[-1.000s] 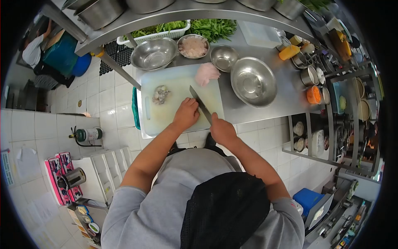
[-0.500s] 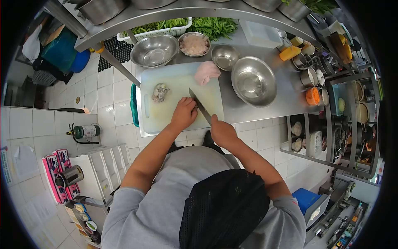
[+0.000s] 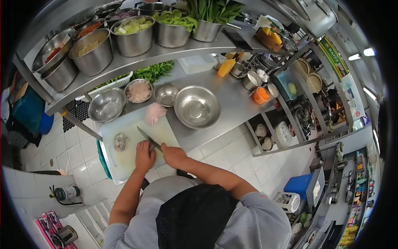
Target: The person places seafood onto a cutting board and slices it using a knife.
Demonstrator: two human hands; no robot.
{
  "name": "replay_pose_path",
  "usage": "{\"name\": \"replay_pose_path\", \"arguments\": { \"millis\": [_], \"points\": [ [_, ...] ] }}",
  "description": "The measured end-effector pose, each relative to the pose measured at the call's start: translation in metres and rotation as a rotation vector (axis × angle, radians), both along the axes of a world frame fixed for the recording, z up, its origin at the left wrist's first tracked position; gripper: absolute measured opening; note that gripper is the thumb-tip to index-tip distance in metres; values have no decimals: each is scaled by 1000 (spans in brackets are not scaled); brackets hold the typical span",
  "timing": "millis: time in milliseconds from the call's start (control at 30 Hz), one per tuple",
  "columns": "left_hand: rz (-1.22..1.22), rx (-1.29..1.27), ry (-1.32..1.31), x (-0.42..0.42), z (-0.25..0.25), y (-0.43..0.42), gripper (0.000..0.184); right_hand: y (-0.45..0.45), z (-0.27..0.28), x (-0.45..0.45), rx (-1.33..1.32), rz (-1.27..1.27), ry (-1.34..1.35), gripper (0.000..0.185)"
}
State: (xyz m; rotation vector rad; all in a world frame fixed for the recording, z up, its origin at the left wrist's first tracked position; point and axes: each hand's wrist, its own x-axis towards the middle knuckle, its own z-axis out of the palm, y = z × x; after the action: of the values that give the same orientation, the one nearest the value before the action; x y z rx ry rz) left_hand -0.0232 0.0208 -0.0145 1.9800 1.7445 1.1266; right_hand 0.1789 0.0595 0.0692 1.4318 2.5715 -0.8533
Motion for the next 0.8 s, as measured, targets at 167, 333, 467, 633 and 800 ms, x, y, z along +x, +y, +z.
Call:
{"name": "replay_pose_path", "arguments": {
  "millis": [167, 333, 467, 633, 800],
  "points": [
    [-8, -31, -11, -3, -4, 2, 49, 6, 0, -2, -57, -8, -2, 34],
    [13, -38, -234, -12, 5, -5, 57, 17, -10, 0, 74, 52, 23, 34],
    [129, 7, -187, -48, 35, -24, 60, 26, 18, -7, 309, 185, -1, 39],
    [226, 5, -235, -87, 87, -43, 68, 27, -19, -19, 316, 336, 19, 43],
    [313, 18, -115, -115, 119, -60, 91, 23, 13, -31, 257, 400, -130, 59]
  ]
}}
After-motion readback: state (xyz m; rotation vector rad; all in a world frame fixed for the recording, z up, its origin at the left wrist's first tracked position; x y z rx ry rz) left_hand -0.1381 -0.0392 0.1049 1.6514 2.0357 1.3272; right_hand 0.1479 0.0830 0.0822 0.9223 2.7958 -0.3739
